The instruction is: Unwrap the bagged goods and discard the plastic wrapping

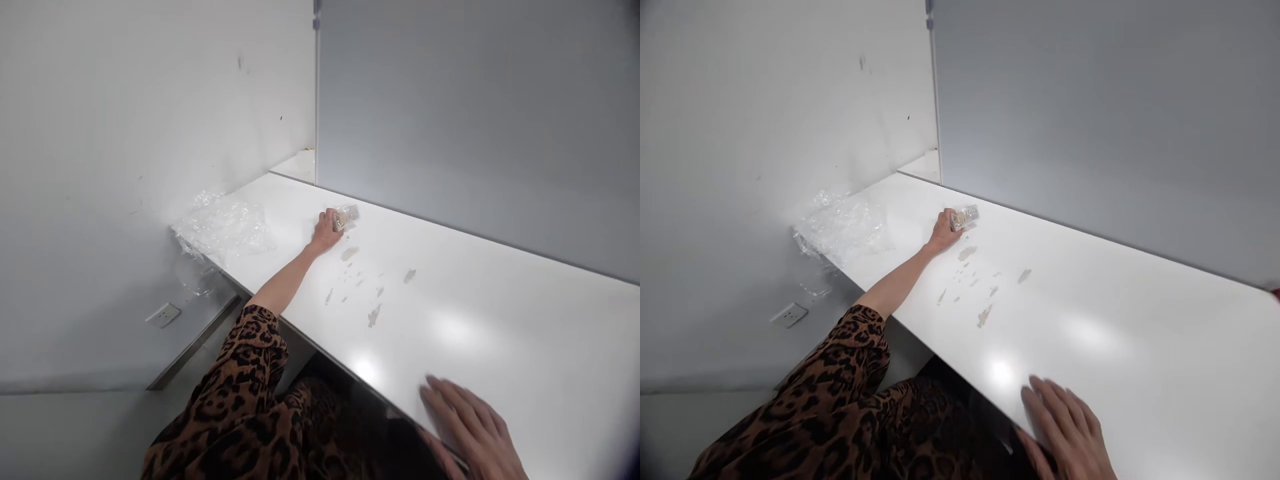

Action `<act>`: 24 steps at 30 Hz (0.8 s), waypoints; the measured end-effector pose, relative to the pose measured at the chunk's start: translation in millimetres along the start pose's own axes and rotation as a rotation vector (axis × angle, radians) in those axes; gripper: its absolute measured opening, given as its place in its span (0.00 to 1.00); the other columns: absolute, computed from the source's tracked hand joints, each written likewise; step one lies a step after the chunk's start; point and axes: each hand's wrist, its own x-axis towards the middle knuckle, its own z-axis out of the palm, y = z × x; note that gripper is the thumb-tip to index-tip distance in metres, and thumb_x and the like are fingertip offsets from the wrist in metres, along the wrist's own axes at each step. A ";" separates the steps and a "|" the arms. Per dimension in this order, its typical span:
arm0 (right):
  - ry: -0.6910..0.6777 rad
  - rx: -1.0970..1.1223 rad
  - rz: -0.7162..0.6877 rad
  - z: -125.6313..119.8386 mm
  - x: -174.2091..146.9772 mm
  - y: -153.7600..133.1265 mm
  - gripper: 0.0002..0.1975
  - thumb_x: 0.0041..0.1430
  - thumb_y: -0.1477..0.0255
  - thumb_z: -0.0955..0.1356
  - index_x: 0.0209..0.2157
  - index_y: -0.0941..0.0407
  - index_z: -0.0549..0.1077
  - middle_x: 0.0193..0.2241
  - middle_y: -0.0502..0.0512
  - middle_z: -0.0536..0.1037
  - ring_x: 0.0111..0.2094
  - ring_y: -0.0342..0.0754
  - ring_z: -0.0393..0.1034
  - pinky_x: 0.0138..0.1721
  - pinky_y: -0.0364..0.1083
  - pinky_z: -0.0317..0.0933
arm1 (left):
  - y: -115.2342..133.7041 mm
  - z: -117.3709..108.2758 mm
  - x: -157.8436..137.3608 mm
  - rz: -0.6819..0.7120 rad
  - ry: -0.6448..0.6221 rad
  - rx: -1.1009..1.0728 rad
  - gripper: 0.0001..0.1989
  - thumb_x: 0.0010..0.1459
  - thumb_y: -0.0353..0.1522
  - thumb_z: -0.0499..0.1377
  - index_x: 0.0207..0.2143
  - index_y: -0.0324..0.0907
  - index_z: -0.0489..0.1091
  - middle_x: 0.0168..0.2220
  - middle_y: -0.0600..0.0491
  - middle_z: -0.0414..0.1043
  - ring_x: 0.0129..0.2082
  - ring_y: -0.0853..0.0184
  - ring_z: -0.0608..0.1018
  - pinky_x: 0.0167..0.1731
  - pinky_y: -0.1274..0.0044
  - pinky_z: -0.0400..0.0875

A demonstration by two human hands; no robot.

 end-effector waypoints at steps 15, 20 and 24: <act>-0.039 0.185 0.109 -8.0 7.2 -3.0 0.19 0.76 0.62 0.65 0.61 0.54 0.71 0.62 0.65 0.74 0.62 0.61 0.68 0.60 0.62 0.64 | 52.8 13.9 -107.0 0.162 -0.195 -0.224 0.46 0.52 0.27 0.70 0.70 0.49 0.57 0.69 0.41 0.62 0.68 0.51 0.67 0.67 0.61 0.62; -0.035 0.256 0.144 -8.0 5.1 -0.7 0.19 0.75 0.60 0.65 0.61 0.54 0.72 0.62 0.63 0.75 0.62 0.61 0.69 0.60 0.62 0.65 | 60.7 10.6 -108.3 -0.002 -0.136 -0.287 0.35 0.55 0.27 0.66 0.64 0.47 0.64 0.46 0.51 0.76 0.43 0.64 0.77 0.52 0.69 0.70; -0.015 0.298 0.164 -7.4 5.5 0.7 0.18 0.75 0.60 0.66 0.60 0.53 0.72 0.61 0.63 0.76 0.62 0.60 0.70 0.60 0.62 0.64 | 61.6 10.3 -106.6 -0.110 -0.069 -0.402 0.39 0.54 0.26 0.67 0.67 0.49 0.62 0.37 0.58 0.72 0.31 0.72 0.72 0.42 0.76 0.70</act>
